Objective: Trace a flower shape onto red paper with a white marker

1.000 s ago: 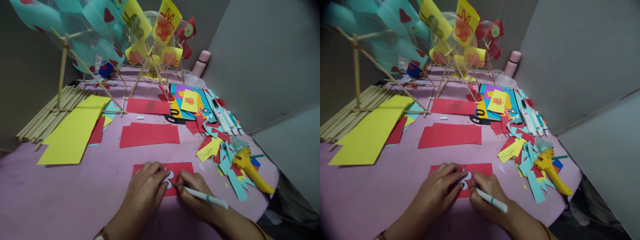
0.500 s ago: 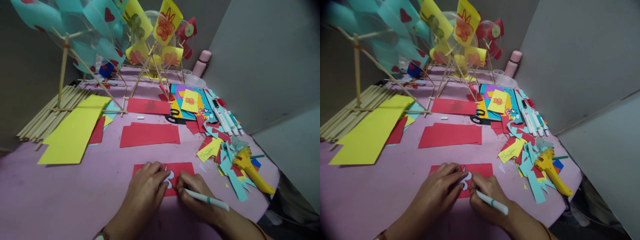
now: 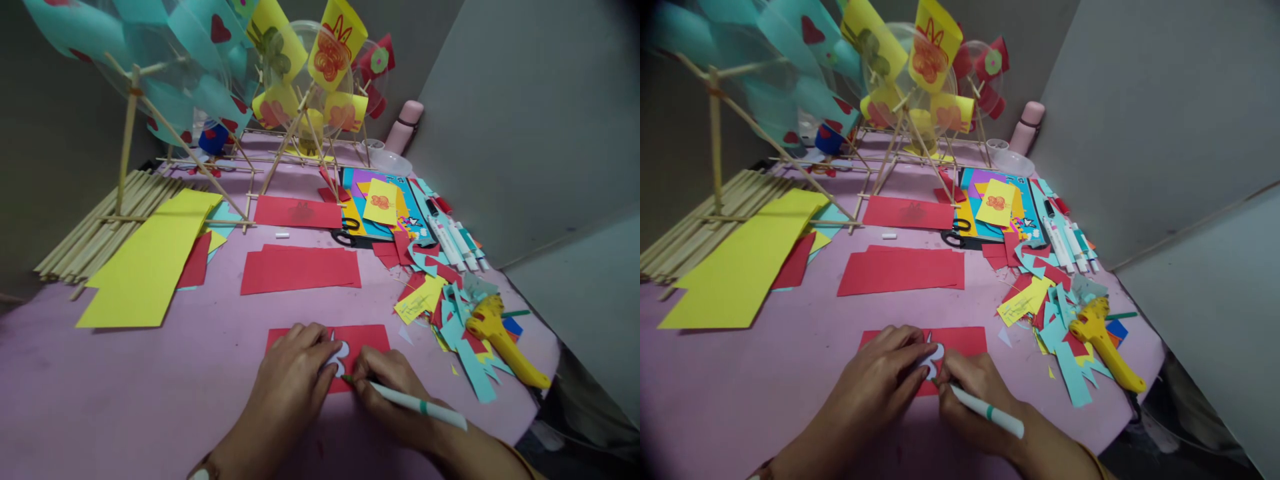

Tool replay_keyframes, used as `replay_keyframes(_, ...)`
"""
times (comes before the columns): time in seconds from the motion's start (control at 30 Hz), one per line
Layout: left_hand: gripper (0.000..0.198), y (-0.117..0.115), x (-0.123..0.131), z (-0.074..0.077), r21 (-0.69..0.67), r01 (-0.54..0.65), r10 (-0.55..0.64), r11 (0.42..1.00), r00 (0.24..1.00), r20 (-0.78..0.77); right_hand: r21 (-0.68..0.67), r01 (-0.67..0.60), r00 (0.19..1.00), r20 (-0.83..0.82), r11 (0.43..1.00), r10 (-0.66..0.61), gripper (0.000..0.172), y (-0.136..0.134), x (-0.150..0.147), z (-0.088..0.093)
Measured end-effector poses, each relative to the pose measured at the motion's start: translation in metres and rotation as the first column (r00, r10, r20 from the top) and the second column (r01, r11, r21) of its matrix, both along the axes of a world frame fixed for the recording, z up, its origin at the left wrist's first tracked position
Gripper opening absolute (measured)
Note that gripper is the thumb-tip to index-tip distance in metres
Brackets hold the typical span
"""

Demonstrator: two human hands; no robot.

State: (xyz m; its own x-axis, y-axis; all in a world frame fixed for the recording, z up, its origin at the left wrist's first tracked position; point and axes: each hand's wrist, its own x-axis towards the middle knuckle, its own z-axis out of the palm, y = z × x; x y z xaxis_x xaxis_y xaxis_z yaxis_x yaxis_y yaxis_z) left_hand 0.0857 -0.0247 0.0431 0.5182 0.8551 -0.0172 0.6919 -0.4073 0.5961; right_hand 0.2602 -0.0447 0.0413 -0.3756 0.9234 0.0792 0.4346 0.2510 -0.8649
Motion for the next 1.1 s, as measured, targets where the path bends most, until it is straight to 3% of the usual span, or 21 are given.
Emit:
replay_keyframes(0.37,0.024,0.0032,-0.0009,-0.0026,-0.010,0.015,-0.015,1.000,1.000,-0.013,-0.014,-0.067,0.998,-0.007,0.998,0.067,0.010,0.0007,-0.0026,0.0014)
replay_keyframes(1.1,0.017,0.0038,-0.0001,-0.0034,0.022,0.022,-0.021,1.000,0.998,-0.051,0.059,-0.078,0.992,0.104,0.995,0.072,0.010,0.0019,-0.0068,-0.0030)
